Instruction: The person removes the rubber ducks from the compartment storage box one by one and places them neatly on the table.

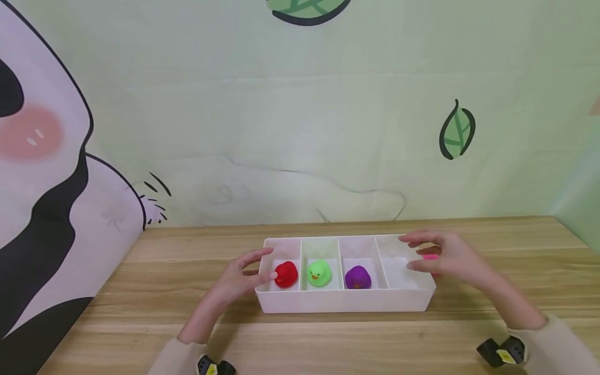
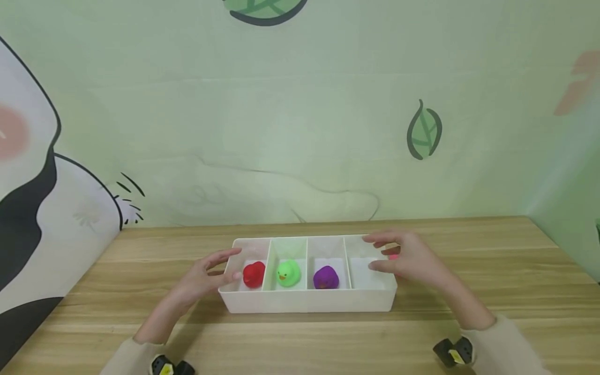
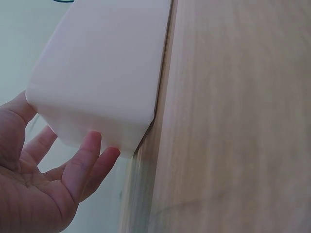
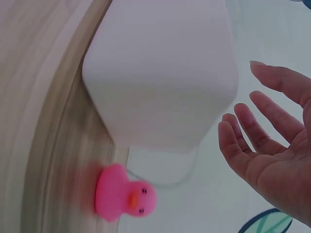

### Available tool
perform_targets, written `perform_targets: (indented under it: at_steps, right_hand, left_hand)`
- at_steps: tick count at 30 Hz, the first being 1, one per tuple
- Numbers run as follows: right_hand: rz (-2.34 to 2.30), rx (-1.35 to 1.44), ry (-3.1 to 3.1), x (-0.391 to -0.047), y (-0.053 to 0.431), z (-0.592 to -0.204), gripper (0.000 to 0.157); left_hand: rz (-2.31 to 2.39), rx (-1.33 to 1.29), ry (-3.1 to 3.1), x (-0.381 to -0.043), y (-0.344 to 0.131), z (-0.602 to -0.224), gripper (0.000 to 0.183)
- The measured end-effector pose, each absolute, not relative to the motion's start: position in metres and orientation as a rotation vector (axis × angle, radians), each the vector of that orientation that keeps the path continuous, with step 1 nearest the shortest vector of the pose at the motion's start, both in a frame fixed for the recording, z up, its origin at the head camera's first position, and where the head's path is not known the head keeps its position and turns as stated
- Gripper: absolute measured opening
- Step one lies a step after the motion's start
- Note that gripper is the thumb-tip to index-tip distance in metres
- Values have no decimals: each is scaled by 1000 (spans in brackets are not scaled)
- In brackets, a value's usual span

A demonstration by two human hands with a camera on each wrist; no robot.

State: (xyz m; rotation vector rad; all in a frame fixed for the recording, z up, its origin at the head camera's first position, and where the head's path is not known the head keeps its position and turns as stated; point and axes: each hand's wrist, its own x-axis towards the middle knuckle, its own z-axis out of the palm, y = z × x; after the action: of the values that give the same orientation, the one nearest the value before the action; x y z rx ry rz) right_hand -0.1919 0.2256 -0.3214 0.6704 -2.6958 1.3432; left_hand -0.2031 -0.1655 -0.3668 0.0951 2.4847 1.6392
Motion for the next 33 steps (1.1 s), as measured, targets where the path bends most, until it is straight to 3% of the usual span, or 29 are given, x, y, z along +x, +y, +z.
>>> perform_targets:
  at_steps: [22,33]
  right_hand:
    - [1374,930,-2652,-196,178,-332,38]
    - [1057,935,-2741,-198,160,-337,34]
  left_hand:
    - [1613,92,2494,-204,-165,-366,58]
    - [1618,91,2483,-204,-166,-366,58]
